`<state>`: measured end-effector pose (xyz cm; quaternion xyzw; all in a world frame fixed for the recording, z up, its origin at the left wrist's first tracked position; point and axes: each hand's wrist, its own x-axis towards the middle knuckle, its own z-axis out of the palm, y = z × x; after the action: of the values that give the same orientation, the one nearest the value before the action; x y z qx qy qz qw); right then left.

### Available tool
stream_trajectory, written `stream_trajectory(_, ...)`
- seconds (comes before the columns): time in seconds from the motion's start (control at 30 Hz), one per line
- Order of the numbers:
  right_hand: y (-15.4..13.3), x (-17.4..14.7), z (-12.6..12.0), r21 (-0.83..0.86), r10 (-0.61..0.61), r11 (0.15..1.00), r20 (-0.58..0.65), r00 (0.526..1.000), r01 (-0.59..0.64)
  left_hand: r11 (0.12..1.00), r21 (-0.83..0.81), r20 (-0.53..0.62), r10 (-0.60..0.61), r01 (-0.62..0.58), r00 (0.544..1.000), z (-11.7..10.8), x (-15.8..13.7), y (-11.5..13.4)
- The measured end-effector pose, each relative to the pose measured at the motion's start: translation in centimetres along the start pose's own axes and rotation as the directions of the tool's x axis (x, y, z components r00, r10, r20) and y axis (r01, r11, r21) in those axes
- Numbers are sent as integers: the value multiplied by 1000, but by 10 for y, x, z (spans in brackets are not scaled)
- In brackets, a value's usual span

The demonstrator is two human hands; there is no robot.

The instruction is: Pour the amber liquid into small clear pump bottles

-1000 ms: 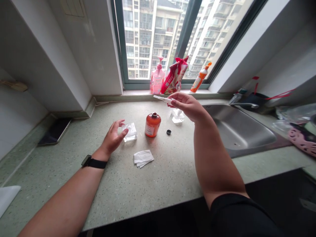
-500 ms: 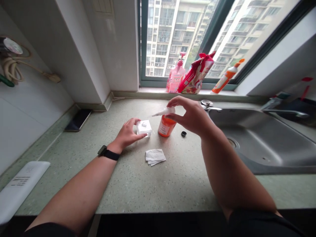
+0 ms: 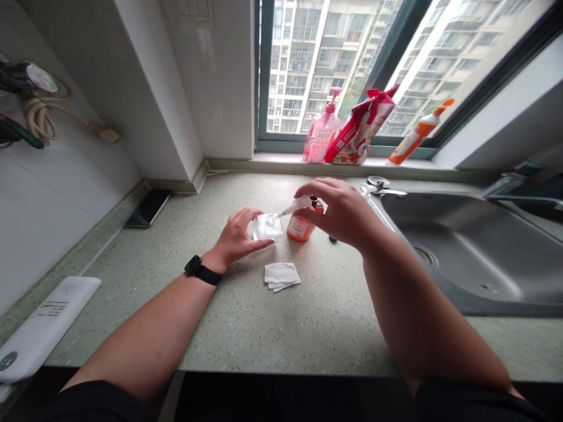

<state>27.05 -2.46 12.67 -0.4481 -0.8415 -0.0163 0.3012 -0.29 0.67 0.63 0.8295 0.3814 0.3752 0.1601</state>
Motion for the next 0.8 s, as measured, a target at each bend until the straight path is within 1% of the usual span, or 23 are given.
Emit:
stream_trajectory(0.1, 9, -3, -20, 4, 32, 999, -6, 999, -32, 1000, 3, 14, -25, 25, 1000, 1, 1, -3)
stream_trajectory(0.27, 32, -15, -60, 70, 107, 992, -11, 994, -106, 999, 23, 10, -46, 45, 999, 2, 1, -7)
stream_trajectory(0.37, 36, -19, -70, 84, 144, 986, -3, 990, -143, 998, 33, 12, -46, 45, 999, 2, 1, -7)
stream_trajectory(0.47, 28, -17, -64, 64, 120, 991, -16, 993, -119, 999, 30, 18, -26, 26, 999, 2, 0, -6)
stream_trajectory(0.63, 7, -6, -32, 35, 40, 999, 10, 999, -40, 1000, 30, 5, -6, 6, 1000, 1, 0, -1)
stream_trajectory(0.8, 1, -2, -6, 12, 13, 1000, 52, 999, -14, 999, 15, -8, 29, -29, 1000, -1, 0, 5)
